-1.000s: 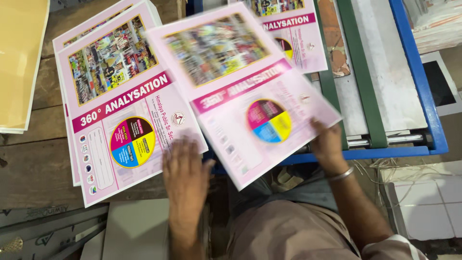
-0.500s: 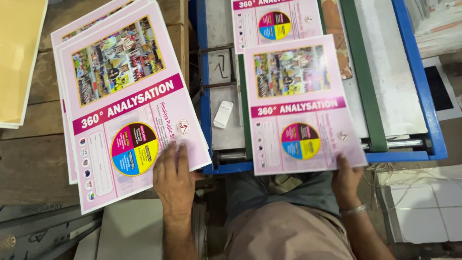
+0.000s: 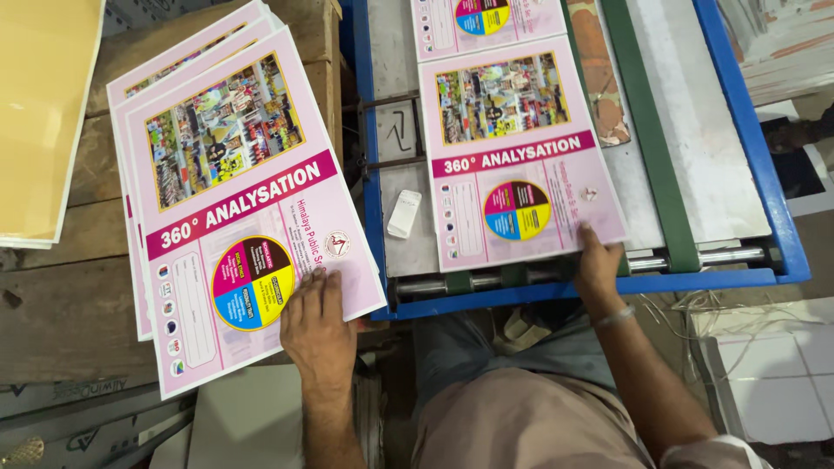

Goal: The person repeatedly picks up printed sheets from a stack on the left and places them onto a blue-framed roller table on the right. The sheets are handled one at a time and stacked in a neat pile on the table throughout the clip.

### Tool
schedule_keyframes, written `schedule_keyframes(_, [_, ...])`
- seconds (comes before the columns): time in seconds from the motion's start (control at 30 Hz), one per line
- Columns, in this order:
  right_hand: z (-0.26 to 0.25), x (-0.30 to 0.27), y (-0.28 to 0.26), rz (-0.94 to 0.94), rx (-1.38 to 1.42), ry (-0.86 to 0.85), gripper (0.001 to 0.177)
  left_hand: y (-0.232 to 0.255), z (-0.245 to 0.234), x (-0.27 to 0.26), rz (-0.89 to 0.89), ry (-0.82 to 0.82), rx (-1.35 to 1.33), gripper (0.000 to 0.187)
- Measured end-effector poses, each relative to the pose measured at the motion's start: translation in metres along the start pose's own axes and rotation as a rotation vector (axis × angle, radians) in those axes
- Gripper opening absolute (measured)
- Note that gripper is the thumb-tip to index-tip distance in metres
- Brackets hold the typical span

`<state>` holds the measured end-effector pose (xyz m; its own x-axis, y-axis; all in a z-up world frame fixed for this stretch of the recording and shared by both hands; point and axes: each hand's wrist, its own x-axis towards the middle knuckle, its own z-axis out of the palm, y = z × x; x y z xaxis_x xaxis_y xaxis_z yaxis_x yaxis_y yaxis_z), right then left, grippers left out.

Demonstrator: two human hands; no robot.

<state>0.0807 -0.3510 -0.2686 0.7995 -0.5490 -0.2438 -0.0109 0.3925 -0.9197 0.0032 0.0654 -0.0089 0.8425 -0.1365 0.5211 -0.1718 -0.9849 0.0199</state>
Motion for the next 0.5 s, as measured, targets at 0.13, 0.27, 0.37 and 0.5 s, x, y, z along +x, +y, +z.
schedule_keyframes(0.13, [0.008,0.023,-0.001,0.187,0.077,-0.118,0.034,-0.001,0.001,-0.004,-0.003,-0.028,0.005,0.048])
schedule_keyframes(0.27, [-0.003,0.023,-0.005,0.344,0.1,-0.274,0.034,-0.012,-0.005,-0.005,0.044,-0.104,-0.1,0.061])
schedule_keyframes(0.37, [-0.004,0.002,-0.01,0.337,0.062,-0.227,0.037,-0.022,-0.001,0.019,0.167,-0.153,-0.227,0.068])
schedule_keyframes(0.5, [0.019,-0.05,-0.027,0.467,0.002,-0.349,0.044,-0.008,0.031,0.035,0.253,-0.204,-0.219,0.069])
